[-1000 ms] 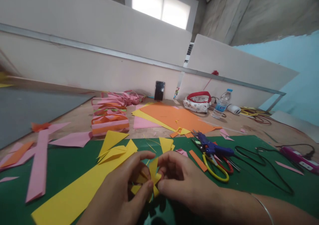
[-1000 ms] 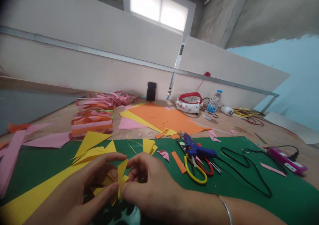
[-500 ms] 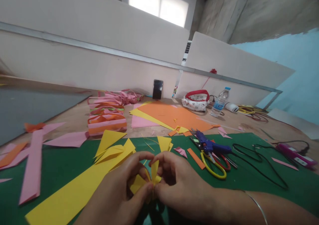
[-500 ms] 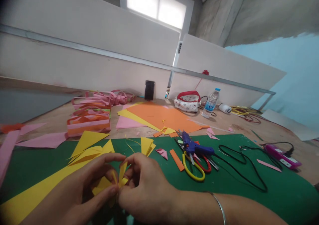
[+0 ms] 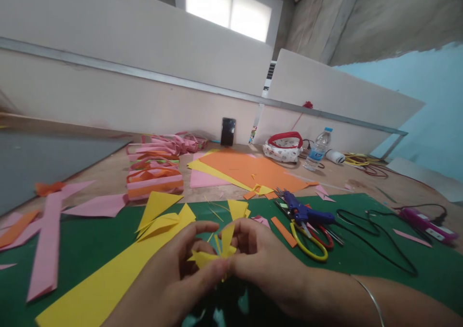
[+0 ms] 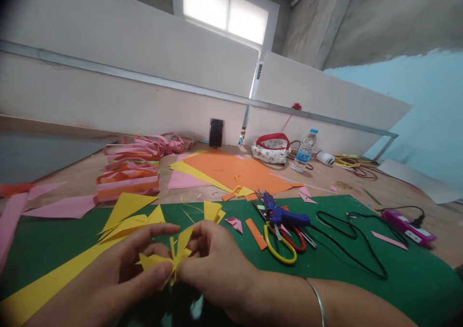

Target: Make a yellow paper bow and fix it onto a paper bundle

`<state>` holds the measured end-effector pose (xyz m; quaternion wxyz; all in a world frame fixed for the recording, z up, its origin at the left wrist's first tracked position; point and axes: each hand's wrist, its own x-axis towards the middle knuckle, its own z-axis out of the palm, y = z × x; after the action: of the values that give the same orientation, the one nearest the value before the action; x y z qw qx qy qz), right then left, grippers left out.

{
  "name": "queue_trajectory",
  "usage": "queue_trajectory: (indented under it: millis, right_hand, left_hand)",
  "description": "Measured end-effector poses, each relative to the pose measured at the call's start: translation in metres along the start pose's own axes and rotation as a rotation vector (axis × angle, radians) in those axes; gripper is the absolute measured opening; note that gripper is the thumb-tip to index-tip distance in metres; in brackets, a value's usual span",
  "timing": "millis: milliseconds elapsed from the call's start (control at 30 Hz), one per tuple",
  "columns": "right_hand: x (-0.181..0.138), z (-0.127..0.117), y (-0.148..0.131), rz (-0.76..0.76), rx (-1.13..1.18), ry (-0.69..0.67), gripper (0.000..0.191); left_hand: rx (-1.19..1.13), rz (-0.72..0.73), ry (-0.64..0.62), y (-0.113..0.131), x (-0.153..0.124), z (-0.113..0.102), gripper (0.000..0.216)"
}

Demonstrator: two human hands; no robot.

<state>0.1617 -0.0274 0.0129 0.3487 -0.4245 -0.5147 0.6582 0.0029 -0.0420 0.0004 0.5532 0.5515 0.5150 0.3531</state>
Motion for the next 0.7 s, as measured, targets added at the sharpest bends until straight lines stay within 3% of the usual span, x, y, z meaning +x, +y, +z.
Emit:
queue_trajectory:
  millis: [167, 367, 467, 567, 700]
  right_hand:
    - [-0.002, -0.002, -0.004, 0.024, -0.004, -0.030, 0.036]
    - [-0.007, -0.014, -0.011, 0.007, -0.312, -0.136, 0.054]
    - [-0.008, -0.013, -0.017, -0.063, -0.492, -0.033, 0.031]
    - [-0.007, -0.009, -0.017, -0.080, -0.533, -0.003, 0.006]
    - [-0.005, -0.008, -0.015, 0.020, -0.343, 0.022, 0.005]
  left_hand:
    - [0.027, 0.016, 0.011, -0.003, 0.005, -0.008, 0.061]
    - [-0.111, 0.030, -0.073, -0.002, 0.004, -0.006, 0.055]
    - [-0.116, 0.049, -0.154, -0.003, 0.005, -0.002, 0.054]
    - [-0.038, 0.053, -0.145, -0.004, 0.005, -0.002, 0.055]
    - [-0.101, -0.005, -0.077, -0.002, 0.002, -0.004, 0.053]
